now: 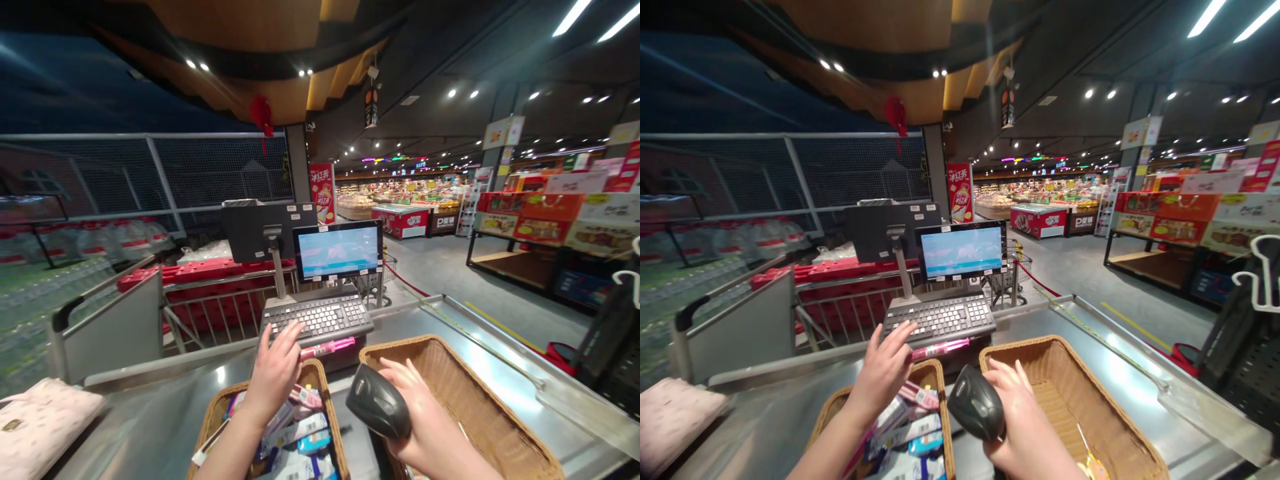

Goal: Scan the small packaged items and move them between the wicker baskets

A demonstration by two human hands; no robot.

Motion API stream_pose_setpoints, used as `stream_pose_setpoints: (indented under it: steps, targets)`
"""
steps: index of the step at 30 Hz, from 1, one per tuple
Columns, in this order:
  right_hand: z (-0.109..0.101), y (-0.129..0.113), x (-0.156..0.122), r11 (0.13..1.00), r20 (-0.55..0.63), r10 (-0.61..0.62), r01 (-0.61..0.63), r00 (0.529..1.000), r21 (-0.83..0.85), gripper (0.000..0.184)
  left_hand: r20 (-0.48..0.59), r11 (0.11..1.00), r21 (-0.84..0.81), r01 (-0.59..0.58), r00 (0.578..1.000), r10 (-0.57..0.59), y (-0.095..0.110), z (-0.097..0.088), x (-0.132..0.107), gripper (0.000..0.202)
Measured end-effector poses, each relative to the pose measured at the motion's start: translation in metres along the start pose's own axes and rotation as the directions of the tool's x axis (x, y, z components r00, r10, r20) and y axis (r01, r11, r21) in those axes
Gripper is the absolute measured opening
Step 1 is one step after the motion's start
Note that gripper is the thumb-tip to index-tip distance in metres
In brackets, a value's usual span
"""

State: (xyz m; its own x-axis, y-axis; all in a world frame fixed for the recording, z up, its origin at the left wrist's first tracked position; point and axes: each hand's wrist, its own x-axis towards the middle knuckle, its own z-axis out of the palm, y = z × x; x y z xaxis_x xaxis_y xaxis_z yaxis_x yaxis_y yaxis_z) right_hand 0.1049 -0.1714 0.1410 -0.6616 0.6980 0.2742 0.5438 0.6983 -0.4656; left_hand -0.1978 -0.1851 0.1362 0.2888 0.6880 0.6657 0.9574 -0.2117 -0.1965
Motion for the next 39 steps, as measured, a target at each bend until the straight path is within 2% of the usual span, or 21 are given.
stream_pose_setpoints:
  steps: [8,13,16,20,24,27,30,32,35,39]
  targets:
    - [0.018,-0.021,0.008,0.998,0.048,-0.044,0.042,0.998,0.039,0.062,0.082,0.998,0.043,0.035,0.996,-0.039,-0.015,-0.019,-0.047,0.011]
    - [0.027,-0.032,0.012,0.996,0.079,-0.066,0.061,0.995,0.07,0.064,0.128,0.996,-0.001,0.091,0.988,-0.09,-0.019,-0.021,-0.093,0.012]
    - [0.032,-0.037,0.013,0.993,0.095,-0.08,0.071,0.992,0.095,0.062,0.181,0.996,-0.035,0.088,0.98,-0.08,-0.017,-0.022,-0.122,0.01]
    - [0.04,-0.042,0.014,0.989,0.111,-0.083,0.068,0.99,0.127,0.054,0.307,0.995,-0.052,0.081,0.95,-0.061,-0.013,-0.022,-0.154,0.016]
    - [0.045,-0.044,0.014,0.987,0.119,-0.094,0.077,0.988,0.14,0.05,0.446,0.985,-0.094,0.146,0.891,-0.09,-0.011,-0.027,-0.166,0.007]
    - [0.046,-0.043,0.011,0.985,0.115,-0.111,0.094,0.987,0.146,0.05,0.526,0.979,-0.12,0.168,0.846,-0.081,-0.011,-0.035,-0.159,0.017]
    - [0.043,-0.035,0.005,0.985,0.096,-0.101,0.086,0.99,0.147,0.053,0.508,0.975,-0.158,0.158,0.859,-0.057,-0.008,-0.038,-0.139,0.03]
    - [0.037,-0.026,-0.002,0.99,0.059,-0.066,0.058,0.996,0.13,0.058,0.487,0.97,-0.195,0.143,0.873,-0.03,-0.001,-0.033,-0.119,0.033]
    - [0.023,-0.005,-0.013,0.996,0.006,-0.006,0.006,1.0,0.092,0.062,0.468,0.956,-0.277,0.093,0.882,0.05,0.02,-0.016,-0.081,0.035]
    - [-0.003,0.029,-0.028,0.997,-0.042,0.062,-0.06,0.997,0.037,0.062,0.431,0.903,-0.429,-0.026,0.872,0.23,0.064,0.024,-0.026,0.035]
